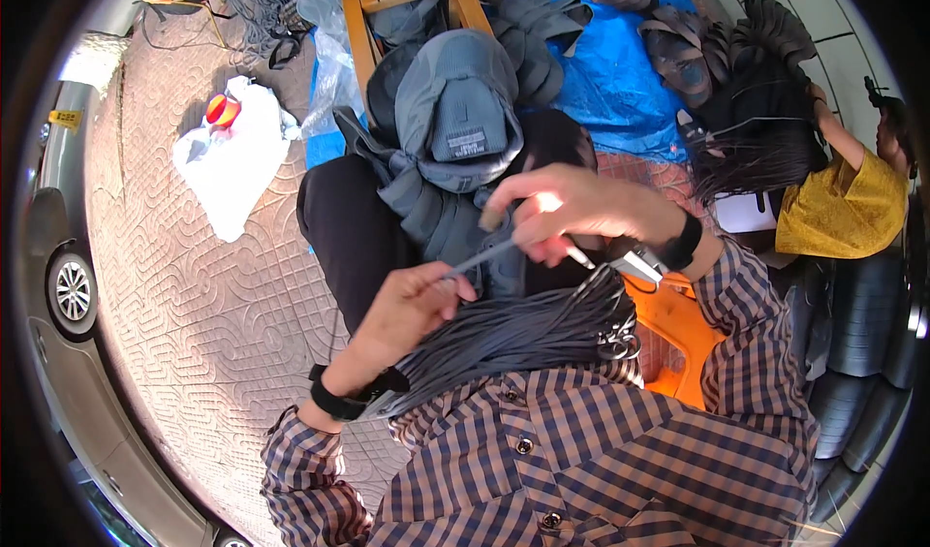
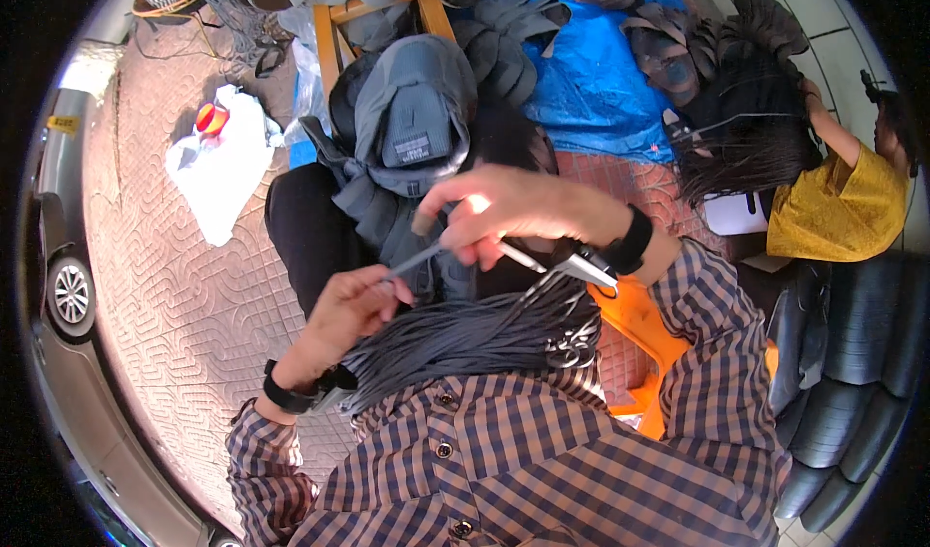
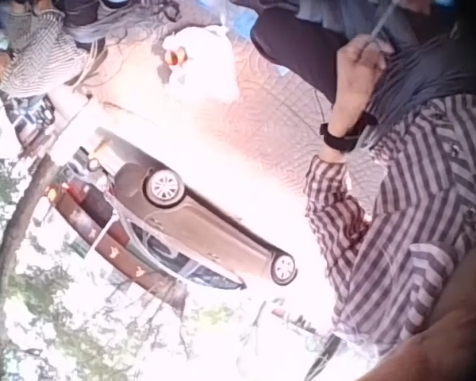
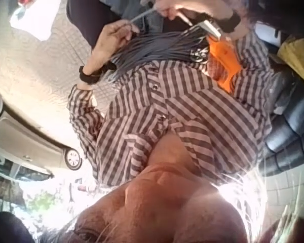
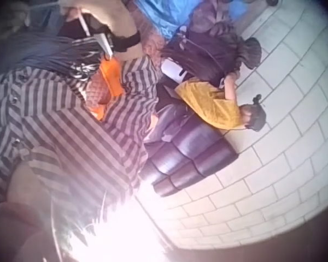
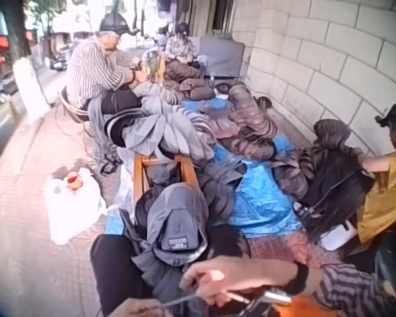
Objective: The person is lacing a grey sneaker-style shoe while sitting outdoors.
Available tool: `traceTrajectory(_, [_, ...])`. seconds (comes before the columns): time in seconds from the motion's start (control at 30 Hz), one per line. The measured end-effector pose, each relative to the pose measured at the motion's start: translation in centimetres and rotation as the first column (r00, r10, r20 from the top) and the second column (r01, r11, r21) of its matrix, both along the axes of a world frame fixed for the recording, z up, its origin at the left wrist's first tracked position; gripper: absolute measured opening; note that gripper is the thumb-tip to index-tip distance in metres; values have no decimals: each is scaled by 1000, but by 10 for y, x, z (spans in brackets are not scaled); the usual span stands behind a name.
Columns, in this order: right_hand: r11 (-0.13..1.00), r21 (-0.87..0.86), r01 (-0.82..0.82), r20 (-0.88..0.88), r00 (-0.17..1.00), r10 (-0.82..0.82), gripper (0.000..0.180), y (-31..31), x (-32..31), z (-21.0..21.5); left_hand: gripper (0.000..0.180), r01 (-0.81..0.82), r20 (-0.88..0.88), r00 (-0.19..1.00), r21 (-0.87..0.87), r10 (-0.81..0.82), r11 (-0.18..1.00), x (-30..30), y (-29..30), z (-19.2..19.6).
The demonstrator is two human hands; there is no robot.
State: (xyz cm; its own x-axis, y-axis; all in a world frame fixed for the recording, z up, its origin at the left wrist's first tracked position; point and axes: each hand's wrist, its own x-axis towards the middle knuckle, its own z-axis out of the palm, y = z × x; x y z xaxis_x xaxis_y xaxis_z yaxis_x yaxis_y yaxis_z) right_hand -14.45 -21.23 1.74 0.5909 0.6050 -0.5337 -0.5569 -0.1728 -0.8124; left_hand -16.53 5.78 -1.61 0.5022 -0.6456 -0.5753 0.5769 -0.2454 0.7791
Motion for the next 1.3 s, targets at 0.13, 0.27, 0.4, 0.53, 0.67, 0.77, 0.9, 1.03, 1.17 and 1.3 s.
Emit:
traceTrajectory(0.13, [910, 211, 358, 280, 869, -407, 27, -79, 4, 9, 22, -446, 17, 895, -23, 446, 895, 49, 41, 12])
traceTrajectory(0.27, [415, 643, 643, -349, 729, -589, 18, -170, 55, -19, 23, -688, 48, 725, 23, 687, 725, 81, 117, 0])
traceTrajectory(0.4, [65, 526, 848, -447, 340, -827, 19, -209, 58, -51, 28, -781, -19, 622, 49, 783, 622, 81, 159, -29])
traceTrajectory(0.53, [-137, 552, 823, -459, 163, -873, 17, -260, 47, -76, 29, -872, -57, 475, 101, 878, 479, 82, 182, -52])
traceTrajectory(0.67, [-218, 618, 755, -310, -21, -951, 20, -235, 52, -92, 31, -914, -76, 386, 104, 919, 392, 79, 241, -74])
traceTrajectory(0.77, [-253, 583, 772, -237, -136, -962, 28, -240, 41, -93, 29, -935, 24, 341, 108, 940, 337, 87, 236, -73])
traceTrajectory(0.9, [-299, 338, 892, -287, -205, -936, 24, -229, 45, -99, 20, -959, 127, 258, 151, 958, 238, 84, 274, -77])
traceTrajectory(1.03, [99, 353, 930, 26, 96, -995, 19, -290, 19, -120, 23, -887, 533, 442, 141, 722, 440, 86, 272, -114])
traceTrajectory(1.17, [23, 258, 966, 102, -3, -995, 24, -242, 48, -109, 44, -707, 995, 89, 95, -45, 701, 90, 90, -56])
traceTrajectory(1.3, [562, -81, 823, 510, 519, -686, 22, -114, 85, -66, 51, -325, 989, -12, 137, -149, 936, 75, -43, 17])
